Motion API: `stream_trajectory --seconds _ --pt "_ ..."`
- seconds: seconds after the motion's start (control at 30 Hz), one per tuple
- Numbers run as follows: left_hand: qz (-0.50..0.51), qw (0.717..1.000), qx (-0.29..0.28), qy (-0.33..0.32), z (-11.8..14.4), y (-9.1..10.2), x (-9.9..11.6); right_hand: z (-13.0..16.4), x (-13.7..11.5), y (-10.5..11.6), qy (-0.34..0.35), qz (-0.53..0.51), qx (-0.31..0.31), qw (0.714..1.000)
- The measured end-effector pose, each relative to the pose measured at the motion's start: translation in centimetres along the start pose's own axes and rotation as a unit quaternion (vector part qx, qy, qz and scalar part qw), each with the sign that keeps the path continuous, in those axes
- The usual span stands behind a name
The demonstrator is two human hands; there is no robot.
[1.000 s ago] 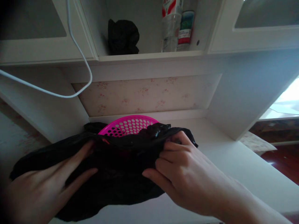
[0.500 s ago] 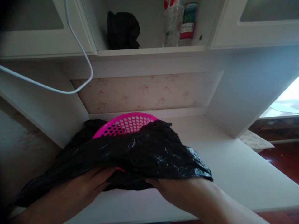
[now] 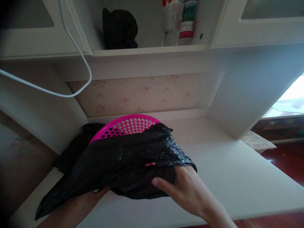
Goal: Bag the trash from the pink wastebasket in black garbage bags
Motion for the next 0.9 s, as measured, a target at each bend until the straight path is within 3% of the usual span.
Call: stream_trajectory --seconds 0.17,0.27,0.33,0.43,0.5,0.6,0.63,0.7,0.73,0.77,0.83,0.9 --pt "-0.025 0.999 -0.006 -0.031 -0.2 2.8 2.0 0.6 -3.5 2.8 0.06 0.036 0.125 0.99" --pt "-0.032 0.997 0.021 -0.06 -1.4 4.6 3.1 -0.5 -6.7 2.0 0.161 0.021 0.077 0.984" --pt "-0.038 0.995 0.054 -0.076 -2.1 5.2 3.6 -1.4 -7.6 0.6 0.179 0.046 0.021 0.983" --pt "-0.054 0.992 0.075 -0.088 -2.2 4.9 3.5 -1.7 -7.6 -0.2 0.146 0.058 -0.014 0.987" --pt "-0.084 0.99 0.069 -0.087 -1.6 4.2 3.3 -0.7 -8.3 0.4 0.182 0.003 -0.024 0.983" --pt "-0.136 0.986 0.05 -0.078 -0.5 3.1 2.7 1.1 -8.7 4.7 0.245 -0.112 0.063 0.961" --pt "-0.145 0.986 0.04 -0.076 -0.3 2.8 2.6 1.1 -7.7 6.7 0.217 -0.13 0.124 0.96" --pt "-0.146 0.985 0.021 -0.086 -0.3 2.3 2.7 -0.1 -4.2 9.9 0.065 -0.102 0.239 0.964" --pt "-0.142 0.985 0.017 -0.093 -0.5 2.2 2.9 -1.3 -2.6 10.7 0.003 -0.058 0.254 0.965" --pt "-0.137 0.985 0.02 -0.099 -0.8 2.3 3.0 -3.3 -1.5 10.7 -0.025 -0.019 0.208 0.978" --pt "-0.128 0.986 0.035 -0.104 -1.4 2.8 3.4 -7.6 0.7 8.8 -0.075 0.073 0.048 0.993" --pt "-0.128 0.985 0.045 -0.103 -2.0 3.4 3.6 -10.3 1.9 7.2 -0.091 0.154 -0.061 0.982"
Point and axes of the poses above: each hand's wrist, its own z-axis away from the middle knuckle, its own y-axis out of the back of the hand, x = y × z, the point moved 8 cm from there along -z, towards the middle knuckle, and after that the axes turned 10 degrees about -x, right-handed, at the moved point
